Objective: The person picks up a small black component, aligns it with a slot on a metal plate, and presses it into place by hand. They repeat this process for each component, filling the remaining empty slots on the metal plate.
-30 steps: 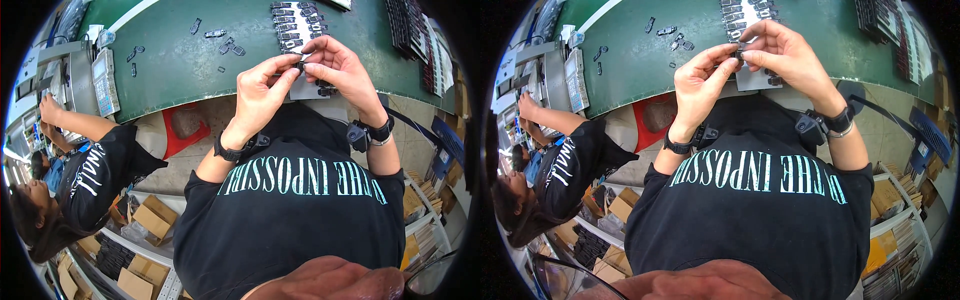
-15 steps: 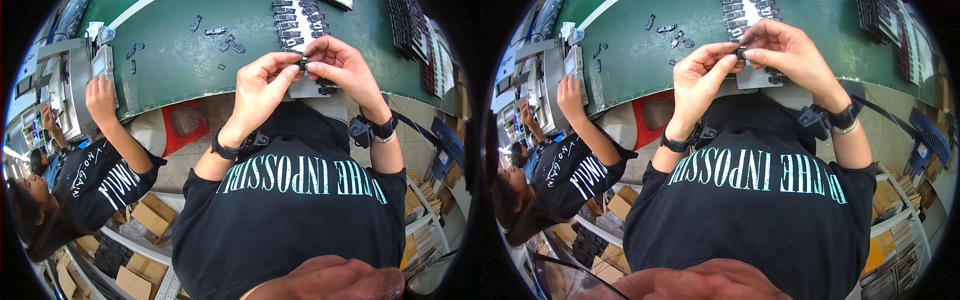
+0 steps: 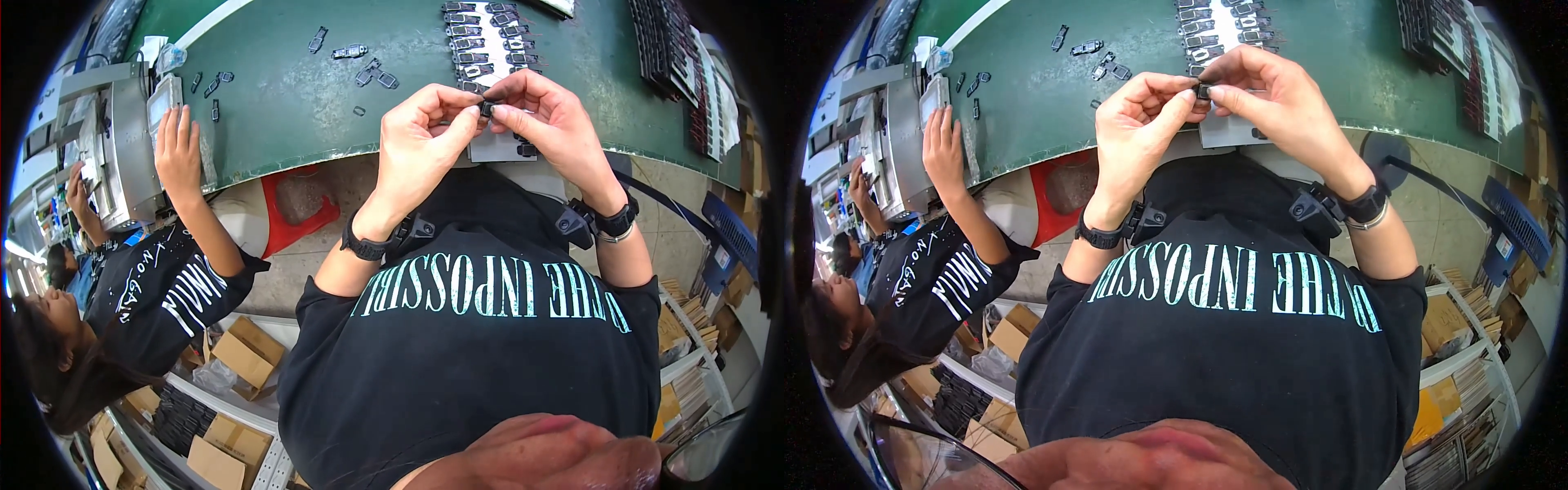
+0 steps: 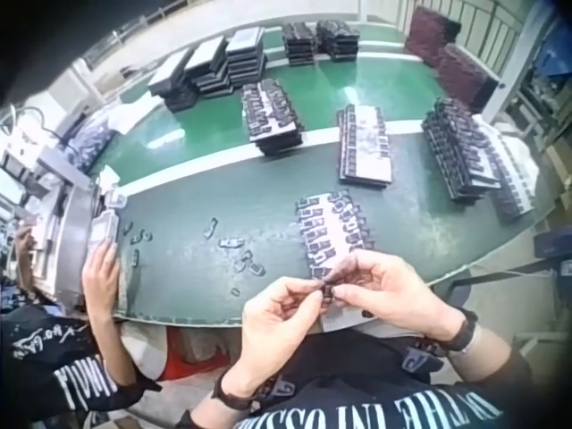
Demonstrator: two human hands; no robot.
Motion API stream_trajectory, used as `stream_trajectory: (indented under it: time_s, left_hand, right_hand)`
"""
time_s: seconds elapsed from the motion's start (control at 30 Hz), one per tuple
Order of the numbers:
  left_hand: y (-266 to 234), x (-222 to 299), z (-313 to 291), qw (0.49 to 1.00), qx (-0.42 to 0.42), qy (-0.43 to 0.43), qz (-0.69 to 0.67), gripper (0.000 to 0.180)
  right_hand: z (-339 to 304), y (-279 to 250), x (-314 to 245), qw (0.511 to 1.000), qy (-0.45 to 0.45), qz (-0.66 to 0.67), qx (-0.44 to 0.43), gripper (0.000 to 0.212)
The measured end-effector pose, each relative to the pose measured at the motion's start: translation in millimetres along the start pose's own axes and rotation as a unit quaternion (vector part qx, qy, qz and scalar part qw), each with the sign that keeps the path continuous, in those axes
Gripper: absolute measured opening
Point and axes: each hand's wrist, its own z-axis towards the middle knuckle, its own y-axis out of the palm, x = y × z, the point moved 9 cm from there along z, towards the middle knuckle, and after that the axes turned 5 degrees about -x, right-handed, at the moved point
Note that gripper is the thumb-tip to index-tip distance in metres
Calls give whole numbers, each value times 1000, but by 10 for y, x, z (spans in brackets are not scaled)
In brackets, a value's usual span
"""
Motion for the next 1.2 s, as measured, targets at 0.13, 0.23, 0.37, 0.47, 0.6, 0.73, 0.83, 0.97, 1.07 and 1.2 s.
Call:
stream_trajectory:
  time_s: [0.13, 0.23, 0.37, 0.47, 0.6, 0.73, 0.83, 0.97, 1.07, 1.2]
  left_hand:
    - [-41, -30, 14, 1000, -1, 2, -2, 13]
    - [-87, -55, 46, 1000, 0, -8, -14, 13]
    - [-187, -42, 86, 998, 28, 12, 61, 14]
    - [-213, -76, 95, 999, 7, -26, 41, 15]
    - [-223, -72, 43, 998, -3, -43, 47, 16]
    - [-250, -108, 21, 998, -1, -55, -20, 15]
    - [-265, -143, 14, 997, 3, -56, -55, 14]
    - [-247, -113, -12, 999, 28, -29, -8, 13]
    - [-233, -36, -86, 995, 61, -2, 77, 10]
    - [-217, -28, -103, 988, 38, 15, 148, 13]
  right_hand:
    - [51, 27, -13, 1000, -15, -6, -3, 21]
    - [106, 64, -65, 999, -16, -40, 1, 21]
    - [189, 135, -204, 985, -38, -170, 6, 24]
    - [163, 211, -302, 952, -88, -294, 12, 28]
    - [139, 212, -267, 967, -69, -244, 23, 32]
    - [145, 197, -74, 1000, 3, 30, 4, 34]
    - [145, 129, -30, 996, 25, 79, 32, 36]
    - [166, 169, -14, 997, 2, -75, 26, 40]
    - [83, 302, -202, 956, -92, -272, 51, 43]
    - [28, 296, -244, 938, -68, -336, 49, 48]
